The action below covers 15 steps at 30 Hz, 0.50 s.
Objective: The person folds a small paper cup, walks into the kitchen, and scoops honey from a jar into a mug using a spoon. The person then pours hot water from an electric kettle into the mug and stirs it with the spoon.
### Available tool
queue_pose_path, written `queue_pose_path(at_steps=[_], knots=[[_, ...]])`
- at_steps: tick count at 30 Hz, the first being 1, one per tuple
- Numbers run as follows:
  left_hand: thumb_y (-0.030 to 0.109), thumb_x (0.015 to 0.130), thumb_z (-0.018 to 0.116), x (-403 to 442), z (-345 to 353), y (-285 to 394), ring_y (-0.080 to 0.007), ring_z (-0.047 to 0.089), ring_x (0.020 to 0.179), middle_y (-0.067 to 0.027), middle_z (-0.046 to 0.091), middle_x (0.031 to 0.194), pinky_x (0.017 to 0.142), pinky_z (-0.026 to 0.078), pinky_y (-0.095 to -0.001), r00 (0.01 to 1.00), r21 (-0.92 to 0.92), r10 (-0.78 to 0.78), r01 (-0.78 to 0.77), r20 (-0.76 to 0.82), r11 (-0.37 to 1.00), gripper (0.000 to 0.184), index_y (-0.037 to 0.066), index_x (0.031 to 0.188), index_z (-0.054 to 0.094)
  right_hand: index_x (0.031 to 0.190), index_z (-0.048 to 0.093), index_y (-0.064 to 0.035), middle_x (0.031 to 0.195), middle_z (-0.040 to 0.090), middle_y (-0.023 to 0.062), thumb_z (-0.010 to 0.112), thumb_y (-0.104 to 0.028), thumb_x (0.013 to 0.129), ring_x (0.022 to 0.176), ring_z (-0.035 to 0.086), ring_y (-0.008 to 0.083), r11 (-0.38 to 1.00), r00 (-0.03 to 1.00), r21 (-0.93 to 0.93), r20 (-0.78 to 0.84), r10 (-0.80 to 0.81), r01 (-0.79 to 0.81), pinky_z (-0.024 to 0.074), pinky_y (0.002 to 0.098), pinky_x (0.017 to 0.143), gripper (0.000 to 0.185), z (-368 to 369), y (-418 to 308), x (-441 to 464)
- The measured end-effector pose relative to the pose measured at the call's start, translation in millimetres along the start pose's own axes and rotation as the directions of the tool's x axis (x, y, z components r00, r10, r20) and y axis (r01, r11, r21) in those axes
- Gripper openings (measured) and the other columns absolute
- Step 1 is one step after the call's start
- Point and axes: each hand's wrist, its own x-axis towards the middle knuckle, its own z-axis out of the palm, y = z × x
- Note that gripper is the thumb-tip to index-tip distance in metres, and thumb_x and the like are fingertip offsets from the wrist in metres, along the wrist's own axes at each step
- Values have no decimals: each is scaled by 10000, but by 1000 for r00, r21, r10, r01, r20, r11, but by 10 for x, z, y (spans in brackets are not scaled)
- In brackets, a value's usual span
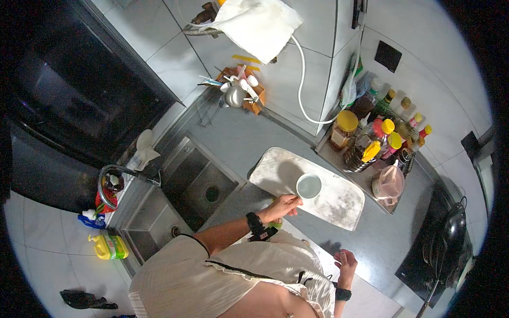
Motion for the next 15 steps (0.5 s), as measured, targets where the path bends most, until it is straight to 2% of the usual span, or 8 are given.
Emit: queue_pose_path(at_steps=[3,5,6,7,8,11,13,15], knots=[[236,920,554,-106,-233,182,-93,569,689,-19,603,953,603,489,-235,986,121,44,-24,-159,992,224,51,1043,581,1067,582,-38,878,660,76,558,-240,903,752,635,148,998,1000,-54,2,-19,19,491,262,620,262,95,-141,-1],[180,871,619,-125,-608,172,-87,554,692,-15,605,966,609,478,-223,909,364,294,-178,-295,914,237,59,1071,576,1062,584,-31,872,659,75,549,-228,907,747,634,145,997,999,-67,2,-32,32,490,259,620,253,128,-209,-15],[143,828,658,-231,-836,494,-79,544,713,-6,603,983,625,465,-216,855,344,385,-265,-348,901,265,69,1071,581,1059,584,-27,872,659,75,544,-222,908,746,633,145,997,999,-69,3,-34,34,490,258,619,250,134,-217,-10],[123,820,655,-359,-1045,943,-94,552,766,-19,607,989,654,462,-234,841,462,385,-188,-380,867,278,75,1083,581,1057,584,-24,871,659,75,539,-217,909,744,633,145,997,999,-69,4,-34,34,490,257,619,247,151,-210,-2],[98,797,661,-360,-1278,1179,-127,565,818,-40,608,1006,671,460,-255,717,647,580,-237,-387,724,315,82,1100,578,1057,583,-24,873,659,75,540,-217,909,745,633,144,996,999,-82,19,-36,37,490,258,620,247,170,-197,15],[31,738,668,-410,-1843,2113,-240,589,938,-100,595,1070,777,483,-350,542,917,815,-187,-203,353,340,65,1066,585,1057,580,-21,877,659,72,543,-218,909,748,632,143,991,998,-123,54,-39,46,490,260,622,250,200,-170,61],[15,720,661,-320,-2078,2534,-308,566,1004,-127,585,1075,862,460,-385,538,971,836,-125,-105,203,315,60,1022,584,1058,579,-21,882,659,73,543,-221,910,755,633,144,991,996,-121,65,-54,61,490,261,628,251,249,-196,57],[29,727,645,-152,-2297,2773,-319,557,977,-119,595,1023,847,450,-398,581,985,810,-84,-72,148,282,56,1004,599,1061,576,-20,893,661,76,540,-225,914,772,633,147,990,994,-117,88,-66,76,490,267,640,256,267,-220,50]])
